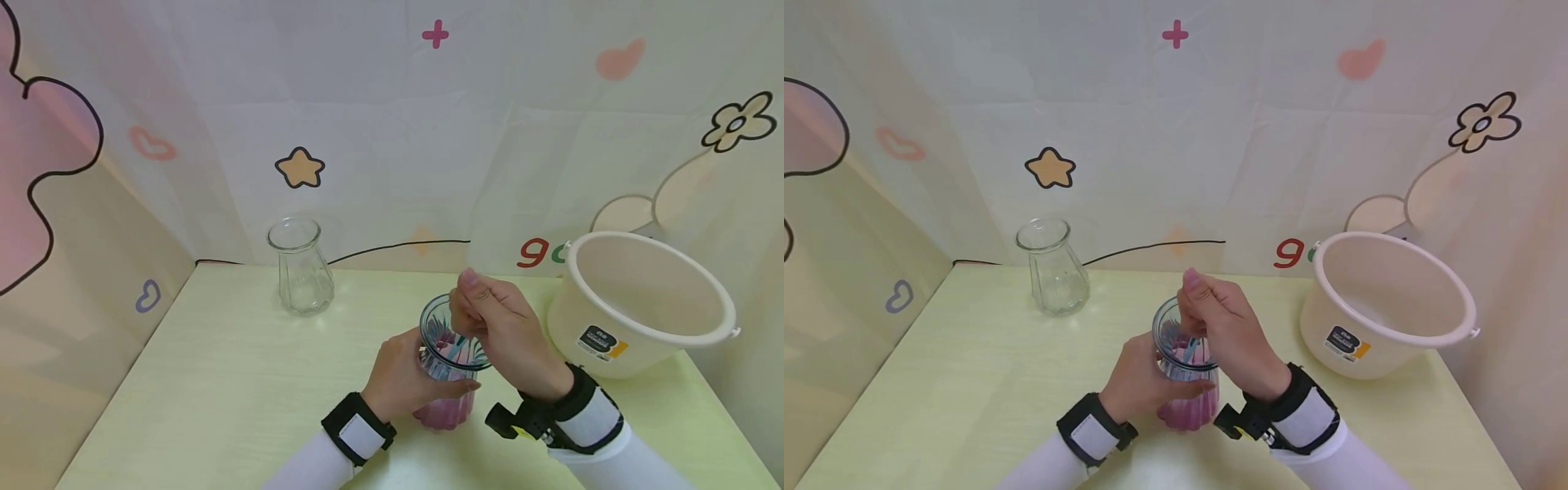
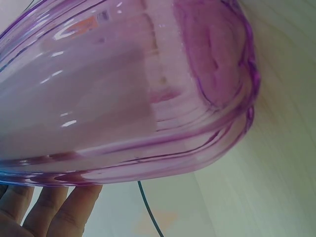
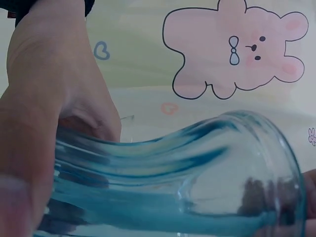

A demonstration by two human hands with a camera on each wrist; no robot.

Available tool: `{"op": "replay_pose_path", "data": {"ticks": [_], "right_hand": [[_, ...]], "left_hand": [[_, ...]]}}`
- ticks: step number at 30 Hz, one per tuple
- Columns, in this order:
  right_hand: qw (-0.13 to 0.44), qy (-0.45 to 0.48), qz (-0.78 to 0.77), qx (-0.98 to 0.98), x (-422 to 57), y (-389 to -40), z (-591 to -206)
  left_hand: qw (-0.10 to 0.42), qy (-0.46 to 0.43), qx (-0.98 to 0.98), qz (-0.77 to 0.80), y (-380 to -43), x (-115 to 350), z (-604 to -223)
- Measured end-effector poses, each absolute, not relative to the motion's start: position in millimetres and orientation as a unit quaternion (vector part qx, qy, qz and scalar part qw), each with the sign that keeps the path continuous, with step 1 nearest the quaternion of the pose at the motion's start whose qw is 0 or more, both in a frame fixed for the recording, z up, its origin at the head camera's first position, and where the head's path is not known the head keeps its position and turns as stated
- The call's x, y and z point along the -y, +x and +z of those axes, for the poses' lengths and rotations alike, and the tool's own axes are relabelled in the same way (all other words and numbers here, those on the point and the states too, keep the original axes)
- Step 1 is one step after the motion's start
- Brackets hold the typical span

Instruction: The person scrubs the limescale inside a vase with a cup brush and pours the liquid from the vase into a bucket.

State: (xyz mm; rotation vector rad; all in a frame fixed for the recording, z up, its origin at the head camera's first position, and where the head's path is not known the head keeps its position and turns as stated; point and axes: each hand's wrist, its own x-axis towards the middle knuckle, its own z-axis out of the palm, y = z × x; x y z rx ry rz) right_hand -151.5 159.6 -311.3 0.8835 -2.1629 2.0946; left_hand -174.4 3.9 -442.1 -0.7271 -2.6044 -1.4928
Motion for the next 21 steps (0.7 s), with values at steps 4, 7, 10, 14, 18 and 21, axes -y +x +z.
{"op": "replay_pose_path", "data": {"ticks": [4, 7, 10, 14, 18, 21], "right_hand": [[0.03, 0.309, 0.693, 0.65, -162.3, -152.3, -310.8], [0.048, 0.327, 0.7, 0.633, -166.2, -151.8, -307.1], [0.06, 0.34, 0.708, 0.617, -171.2, -149.6, -299.6], [0.07, 0.361, 0.714, 0.596, -176.4, -146.8, -289.3], [0.071, 0.372, 0.714, 0.589, -177.1, -145.1, -284.3], [0.072, 0.375, 0.714, 0.587, -175.5, -144.7, -283.8]], "left_hand": [[0.021, -0.233, 0.842, -0.486, -173.4, -3.8, -441.2], [0.023, -0.23, 0.844, -0.484, -173.5, -4.4, -441.3], [0.031, -0.228, 0.85, -0.475, -174.0, -5.3, -441.8], [0.034, -0.224, 0.853, -0.47, -173.5, -5.7, -440.6], [0.032, -0.224, 0.852, -0.472, -172.8, -5.2, -439.3], [0.034, -0.229, 0.851, -0.471, -173.5, -4.5, -439.7]]}}
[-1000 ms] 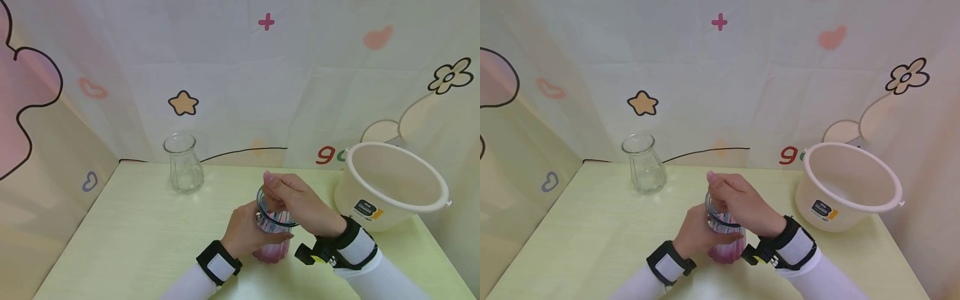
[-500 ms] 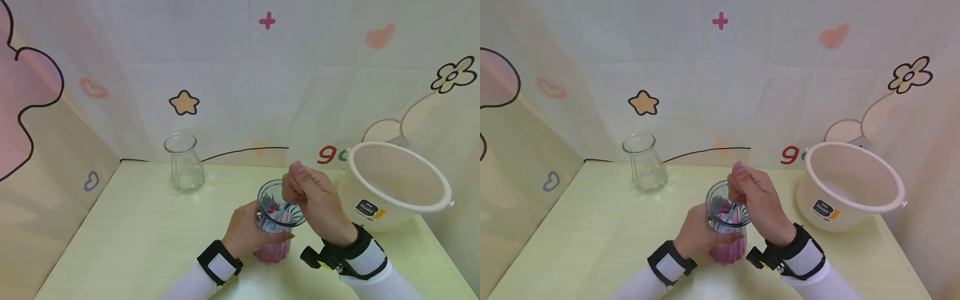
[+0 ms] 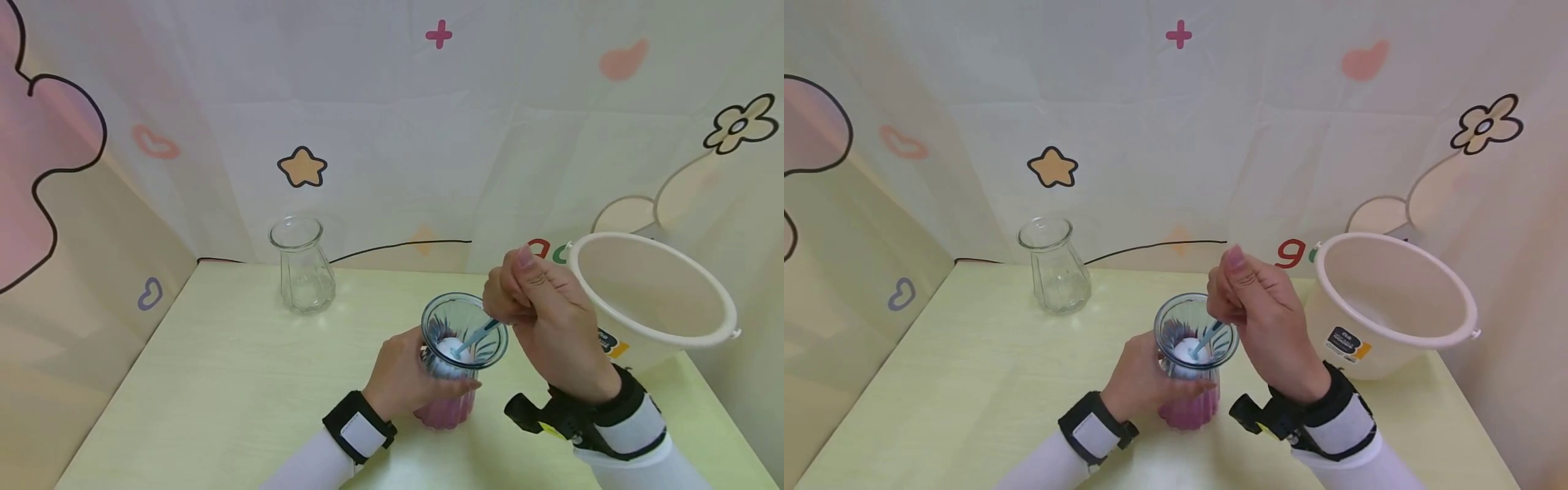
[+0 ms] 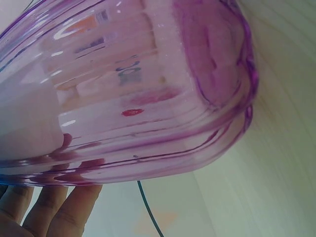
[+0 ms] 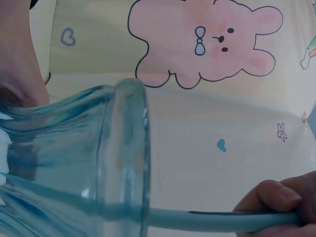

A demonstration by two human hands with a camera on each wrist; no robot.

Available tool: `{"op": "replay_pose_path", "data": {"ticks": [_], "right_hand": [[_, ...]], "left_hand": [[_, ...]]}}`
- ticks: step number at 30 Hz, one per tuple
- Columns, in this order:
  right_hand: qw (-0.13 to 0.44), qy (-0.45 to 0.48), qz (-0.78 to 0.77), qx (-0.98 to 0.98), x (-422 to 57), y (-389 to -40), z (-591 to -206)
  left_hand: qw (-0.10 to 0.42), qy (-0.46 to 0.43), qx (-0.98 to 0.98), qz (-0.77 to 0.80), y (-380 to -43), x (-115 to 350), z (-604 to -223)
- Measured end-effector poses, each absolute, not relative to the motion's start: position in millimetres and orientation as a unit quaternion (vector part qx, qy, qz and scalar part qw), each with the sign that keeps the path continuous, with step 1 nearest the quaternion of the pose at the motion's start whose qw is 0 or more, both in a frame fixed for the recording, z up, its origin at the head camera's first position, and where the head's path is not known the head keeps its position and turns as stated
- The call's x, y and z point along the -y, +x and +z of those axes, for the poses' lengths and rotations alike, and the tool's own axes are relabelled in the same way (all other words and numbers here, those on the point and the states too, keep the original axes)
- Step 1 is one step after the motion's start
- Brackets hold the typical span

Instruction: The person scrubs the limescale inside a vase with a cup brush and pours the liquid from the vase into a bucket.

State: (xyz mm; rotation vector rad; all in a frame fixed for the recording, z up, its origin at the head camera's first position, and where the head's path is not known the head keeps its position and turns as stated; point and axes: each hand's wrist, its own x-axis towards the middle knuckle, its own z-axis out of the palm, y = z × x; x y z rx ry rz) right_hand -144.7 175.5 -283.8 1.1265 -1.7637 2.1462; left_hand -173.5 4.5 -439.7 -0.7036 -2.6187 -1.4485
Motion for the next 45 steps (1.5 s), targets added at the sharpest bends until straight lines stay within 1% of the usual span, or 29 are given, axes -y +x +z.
{"op": "replay_pose_path", "data": {"ticks": [9, 13, 21, 28, 38, 45], "right_hand": [[0.07, 0.384, 0.709, 0.588, -170.7, -147.1, -287.3], [0.061, 0.368, 0.707, 0.601, -167.9, -147.3, -291.2], [0.034, 0.315, 0.687, 0.654, -157.4, -148.9, -305.6], [0.014, 0.314, 0.653, 0.689, -151.9, -148.1, -310.5], [0.009, 0.303, 0.609, 0.733, -147.7, -146.5, -312.4], [0.005, 0.3, 0.578, 0.759, -146.9, -146.8, -313.9]], "left_hand": [[0.037, -0.228, 0.847, -0.479, -175.2, -3.1, -442.5], [0.041, -0.23, 0.849, -0.474, -175.5, -2.7, -443.2], [0.028, -0.233, 0.844, -0.482, -174.5, -2.2, -443.6], [0.024, -0.235, 0.842, -0.484, -175.0, -3.3, -442.3], [0.044, -0.249, 0.841, -0.478, -176.6, -2.7, -443.8], [0.048, -0.254, 0.844, -0.47, -177.6, -3.8, -444.2]]}}
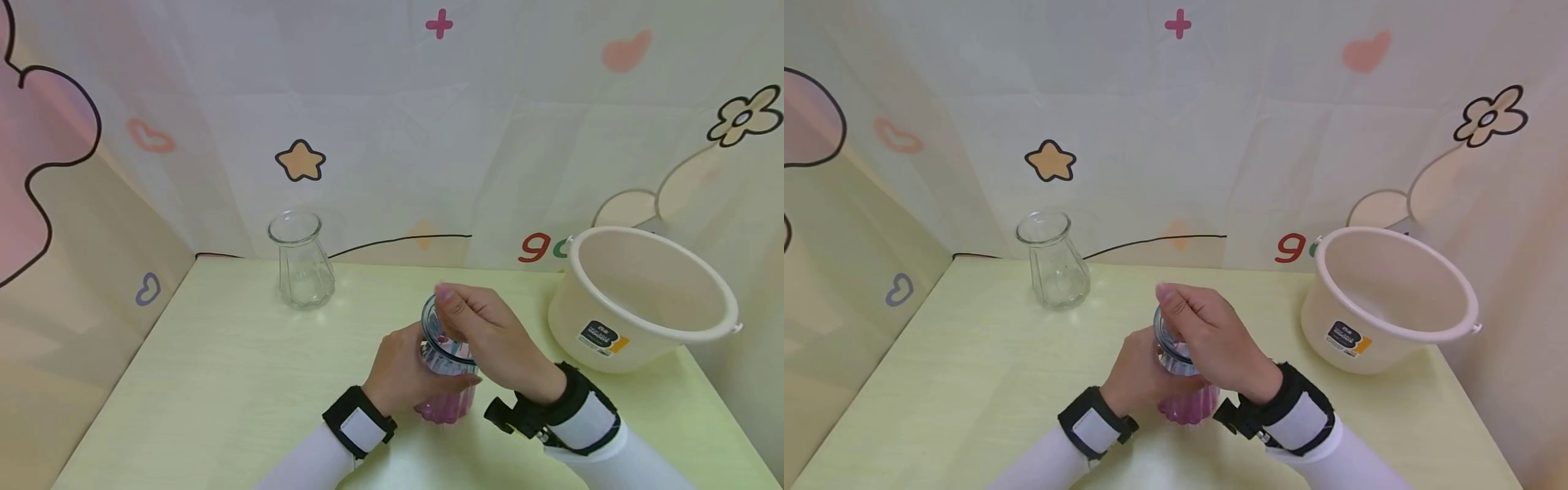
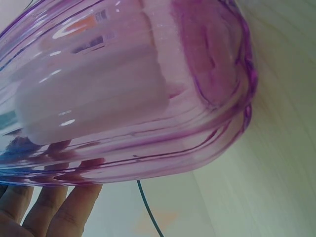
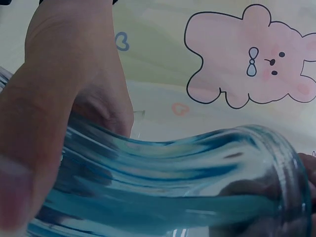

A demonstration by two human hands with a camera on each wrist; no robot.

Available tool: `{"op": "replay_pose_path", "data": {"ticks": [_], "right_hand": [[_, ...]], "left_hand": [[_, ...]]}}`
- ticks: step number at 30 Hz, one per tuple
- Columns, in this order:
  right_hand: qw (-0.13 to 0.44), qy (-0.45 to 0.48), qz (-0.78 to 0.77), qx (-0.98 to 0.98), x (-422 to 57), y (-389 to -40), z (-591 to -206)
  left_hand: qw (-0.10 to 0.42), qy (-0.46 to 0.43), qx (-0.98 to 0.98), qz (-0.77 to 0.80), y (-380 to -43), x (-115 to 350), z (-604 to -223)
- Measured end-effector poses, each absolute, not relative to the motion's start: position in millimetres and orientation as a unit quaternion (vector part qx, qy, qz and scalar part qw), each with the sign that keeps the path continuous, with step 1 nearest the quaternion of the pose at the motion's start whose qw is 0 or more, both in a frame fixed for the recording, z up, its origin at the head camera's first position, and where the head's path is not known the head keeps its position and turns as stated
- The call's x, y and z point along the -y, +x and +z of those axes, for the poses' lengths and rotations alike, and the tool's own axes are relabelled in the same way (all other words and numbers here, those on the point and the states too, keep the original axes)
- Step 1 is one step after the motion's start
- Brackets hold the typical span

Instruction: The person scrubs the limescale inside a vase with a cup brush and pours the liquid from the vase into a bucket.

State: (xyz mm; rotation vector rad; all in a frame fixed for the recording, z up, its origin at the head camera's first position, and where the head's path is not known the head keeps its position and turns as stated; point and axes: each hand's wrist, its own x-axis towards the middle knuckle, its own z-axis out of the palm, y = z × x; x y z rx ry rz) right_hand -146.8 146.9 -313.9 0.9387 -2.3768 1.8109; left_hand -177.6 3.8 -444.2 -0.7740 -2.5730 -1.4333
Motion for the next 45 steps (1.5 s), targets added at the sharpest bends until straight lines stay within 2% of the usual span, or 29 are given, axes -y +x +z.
{"op": "replay_pose_path", "data": {"ticks": [7, 19, 30, 40, 45], "right_hand": [[0.001, 0.305, 0.566, 0.766, -146.8, -145.5, -312.0], [0.086, 0.326, 0.602, 0.724, -156.9, -137.1, -297.7], [0.091, 0.365, 0.634, 0.676, -158.8, -129.9, -278.1], [0.117, 0.361, 0.621, 0.686, -157.2, -133.2, -283.4], [0.1, 0.347, 0.61, 0.706, -157.3, -134.7, -284.4]], "left_hand": [[0.055, -0.264, 0.839, -0.473, -178.4, -4.1, -444.5], [0.014, -0.236, 0.842, -0.484, -175.0, -4.2, -441.4], [0.031, -0.239, 0.849, -0.471, -175.6, -3.5, -442.3], [0.027, -0.237, 0.847, -0.475, -175.8, -3.3, -441.5], [0.023, -0.236, 0.846, -0.478, -175.7, -3.1, -440.6]]}}
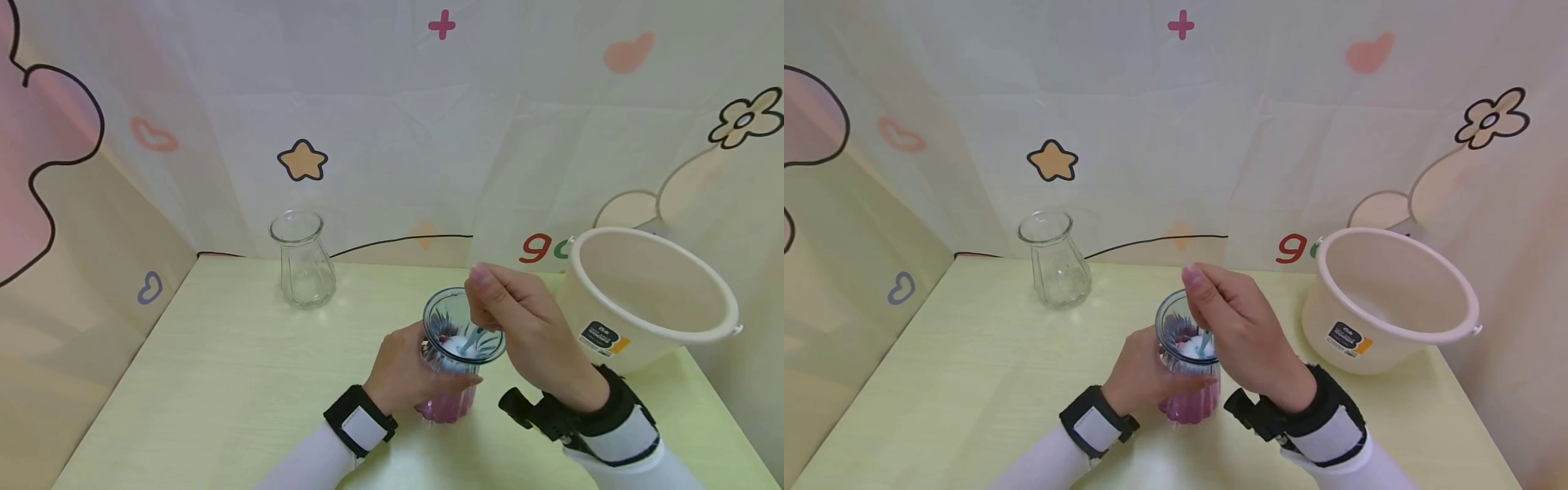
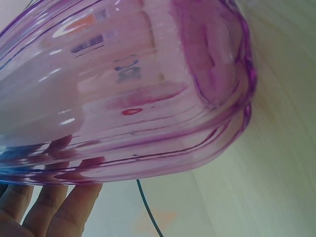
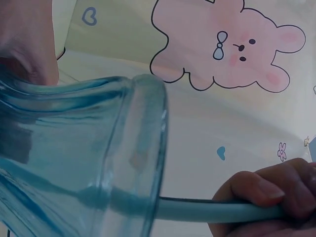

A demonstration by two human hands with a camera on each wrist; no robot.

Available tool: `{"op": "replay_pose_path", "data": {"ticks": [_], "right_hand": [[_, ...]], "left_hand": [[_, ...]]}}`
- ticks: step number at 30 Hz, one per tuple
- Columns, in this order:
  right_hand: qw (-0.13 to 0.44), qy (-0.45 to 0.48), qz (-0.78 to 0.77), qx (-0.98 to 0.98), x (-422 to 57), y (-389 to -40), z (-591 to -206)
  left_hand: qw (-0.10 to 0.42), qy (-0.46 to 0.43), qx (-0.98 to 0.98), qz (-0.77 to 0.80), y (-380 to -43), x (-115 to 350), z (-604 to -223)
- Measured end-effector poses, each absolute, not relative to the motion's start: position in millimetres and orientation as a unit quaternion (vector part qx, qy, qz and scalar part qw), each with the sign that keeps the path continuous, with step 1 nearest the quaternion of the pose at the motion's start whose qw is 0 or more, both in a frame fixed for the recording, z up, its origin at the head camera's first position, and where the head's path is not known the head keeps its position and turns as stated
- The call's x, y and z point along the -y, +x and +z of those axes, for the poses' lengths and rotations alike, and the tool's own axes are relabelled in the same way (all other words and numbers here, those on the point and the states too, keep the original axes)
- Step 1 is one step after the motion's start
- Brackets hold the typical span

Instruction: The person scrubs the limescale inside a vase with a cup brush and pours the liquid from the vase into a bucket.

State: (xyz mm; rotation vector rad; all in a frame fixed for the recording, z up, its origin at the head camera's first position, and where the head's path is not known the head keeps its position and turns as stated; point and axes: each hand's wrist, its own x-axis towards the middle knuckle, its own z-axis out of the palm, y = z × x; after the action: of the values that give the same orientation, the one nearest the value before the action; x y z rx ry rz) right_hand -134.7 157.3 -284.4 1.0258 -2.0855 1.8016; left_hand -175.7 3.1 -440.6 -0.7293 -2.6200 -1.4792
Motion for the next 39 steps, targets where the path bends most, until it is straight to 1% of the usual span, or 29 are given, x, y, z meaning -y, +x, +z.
{"op": "replay_pose_path", "data": {"ticks": [9, 17, 28, 35, 39], "right_hand": [[0.053, 0.297, 0.579, 0.758, -158.2, -136.8, -290.4], [0.025, 0.278, 0.573, 0.77, -161.2, -140.8, -300.0], [-0.01, 0.235, 0.53, 0.815, -158.0, -145.5, -304.2], [-0.027, 0.244, 0.507, 0.826, -154.8, -146.9, -305.0], [-0.038, 0.255, 0.509, 0.821, -154.0, -147.3, -304.8]], "left_hand": [[0.014, -0.232, 0.847, -0.478, -175.0, -3.6, -442.7], [0.008, -0.236, 0.846, -0.479, -174.1, -4.1, -442.1], [0.017, -0.24, 0.845, -0.477, -174.9, -3.4, -440.2], [0.03, -0.242, 0.845, -0.476, -175.8, -3.1, -441.1], [0.028, -0.244, 0.841, -0.483, -175.4, -2.6, -441.5]]}}
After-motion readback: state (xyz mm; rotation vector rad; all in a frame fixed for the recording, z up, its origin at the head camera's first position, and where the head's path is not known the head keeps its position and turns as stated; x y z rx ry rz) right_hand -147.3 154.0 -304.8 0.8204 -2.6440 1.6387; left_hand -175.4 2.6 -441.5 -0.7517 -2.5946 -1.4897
